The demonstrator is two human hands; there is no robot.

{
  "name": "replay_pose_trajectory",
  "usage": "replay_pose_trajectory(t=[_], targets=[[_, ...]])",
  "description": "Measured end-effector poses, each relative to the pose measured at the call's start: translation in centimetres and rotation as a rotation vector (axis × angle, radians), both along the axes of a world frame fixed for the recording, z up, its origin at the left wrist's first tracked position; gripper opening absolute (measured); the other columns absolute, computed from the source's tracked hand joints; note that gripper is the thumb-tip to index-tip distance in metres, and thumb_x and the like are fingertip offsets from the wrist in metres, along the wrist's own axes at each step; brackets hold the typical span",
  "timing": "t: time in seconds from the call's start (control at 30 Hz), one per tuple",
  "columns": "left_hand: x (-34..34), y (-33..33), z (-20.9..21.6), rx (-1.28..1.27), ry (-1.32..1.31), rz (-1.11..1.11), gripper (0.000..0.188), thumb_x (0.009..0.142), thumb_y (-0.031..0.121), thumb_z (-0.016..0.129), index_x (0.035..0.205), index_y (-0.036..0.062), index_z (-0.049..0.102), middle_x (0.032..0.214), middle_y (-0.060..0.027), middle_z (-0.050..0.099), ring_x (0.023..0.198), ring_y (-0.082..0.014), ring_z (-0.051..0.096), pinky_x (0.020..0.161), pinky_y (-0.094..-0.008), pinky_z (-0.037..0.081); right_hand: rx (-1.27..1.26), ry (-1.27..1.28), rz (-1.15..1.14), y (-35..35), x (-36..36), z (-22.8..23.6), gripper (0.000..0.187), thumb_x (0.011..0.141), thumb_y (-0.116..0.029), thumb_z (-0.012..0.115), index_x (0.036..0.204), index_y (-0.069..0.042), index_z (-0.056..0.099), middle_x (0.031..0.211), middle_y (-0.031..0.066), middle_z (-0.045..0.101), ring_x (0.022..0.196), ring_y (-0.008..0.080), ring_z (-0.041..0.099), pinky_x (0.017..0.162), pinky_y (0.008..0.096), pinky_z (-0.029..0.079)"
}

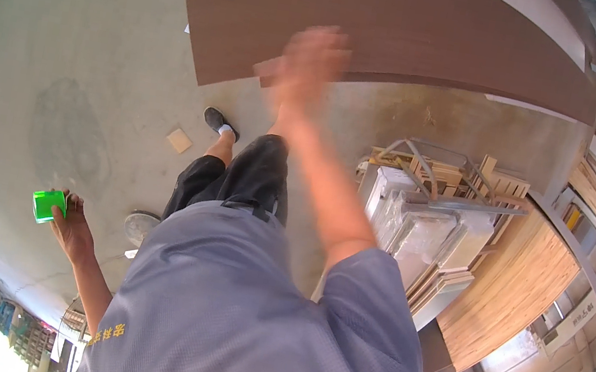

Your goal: The person carries long wooden boards across a workshop, places them on a table, and applies a green tape-like edging material by hand to the narrow sides of the boards.

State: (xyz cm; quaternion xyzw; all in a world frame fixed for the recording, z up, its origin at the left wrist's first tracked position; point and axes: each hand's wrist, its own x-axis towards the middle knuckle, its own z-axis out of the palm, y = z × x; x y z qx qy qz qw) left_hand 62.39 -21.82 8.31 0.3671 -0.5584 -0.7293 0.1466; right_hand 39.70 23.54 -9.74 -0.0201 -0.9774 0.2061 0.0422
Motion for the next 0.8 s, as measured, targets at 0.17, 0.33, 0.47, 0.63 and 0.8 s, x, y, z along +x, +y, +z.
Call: replay_pose_trajectory(t=[0.17, 0.33, 0.47, 0.63, 0.8], targets=[[-5.7, 5.7, 0.2, -0.066, 0.005, -0.205, 0.043, 0.097, 0.019, 0.069, 0.133, 0.0009, 0.054, 0.115, -0.0117, 0.063, 0.101, -0.0230, 0.062, 0.090, -0.0387, 0.052, -0.798, -0.776, 1.174, -18.2, 9.8, 6.3, 0.098, 0.093, -0.056, 0.065, 0.161, -0.003, 0.021, 0.168, 0.0177, 0.022, 0.155, 0.0330, 0.023, 0.127, 0.0430, 0.019], [-10.0, 16.9, 0.8, -0.527, -0.401, -0.909, 0.055, 0.077, 0.018, 0.088, 0.124, 0.0051, 0.063, 0.106, -0.0111, 0.073, 0.095, -0.0206, 0.070, 0.084, -0.0353, 0.054, -1.387, -0.810, 0.572, -7.3, 6.4, 15.5, 0.095, 0.080, -0.041, 0.086, 0.155, -0.006, 0.039, 0.160, 0.0146, 0.042, 0.147, 0.0296, 0.039, 0.124, 0.0417, 0.024], [-16.2, 26.5, 2.2, -0.380, -0.243, -1.468, 0.077, 0.081, 0.028, 0.084, 0.146, 0.0120, 0.046, 0.132, -0.0185, 0.063, 0.124, -0.0369, 0.060, 0.105, -0.0474, 0.047, -1.091, -0.643, 0.336, 1.8, 6.9, 16.0, 0.067, 0.080, -0.040, 0.085, 0.135, -0.008, 0.064, 0.146, 0.0086, 0.058, 0.134, 0.0218, 0.053, 0.112, 0.0395, 0.041], [-21.7, 29.2, -5.4, -1.196, 0.154, -1.408, 0.074, 0.091, 0.025, 0.074, 0.154, 0.0083, 0.039, 0.162, -0.0165, 0.032, 0.151, -0.0390, 0.026, 0.124, -0.0503, 0.025, -1.125, -0.360, -0.449, 18.4, 11.6, 12.0, 0.047, 0.094, -0.027, 0.069, 0.130, 0.002, 0.063, 0.122, 0.0080, 0.068, 0.109, 0.0165, 0.063, 0.100, 0.0330, 0.047], [-26.7, 28.0, -11.3, -1.554, -0.087, -1.299, 0.074, 0.099, 0.039, 0.060, 0.157, 0.0029, 0.033, 0.169, -0.0179, 0.017, 0.157, -0.0340, 0.012, 0.127, -0.0500, 0.010, -1.238, -0.229, -0.679, 26.2, 14.8, 11.2, 0.048, 0.096, -0.025, 0.071, 0.134, 0.004, 0.059, 0.123, 0.0092, 0.067, 0.111, 0.0178, 0.063, 0.102, 0.0323, 0.047]])
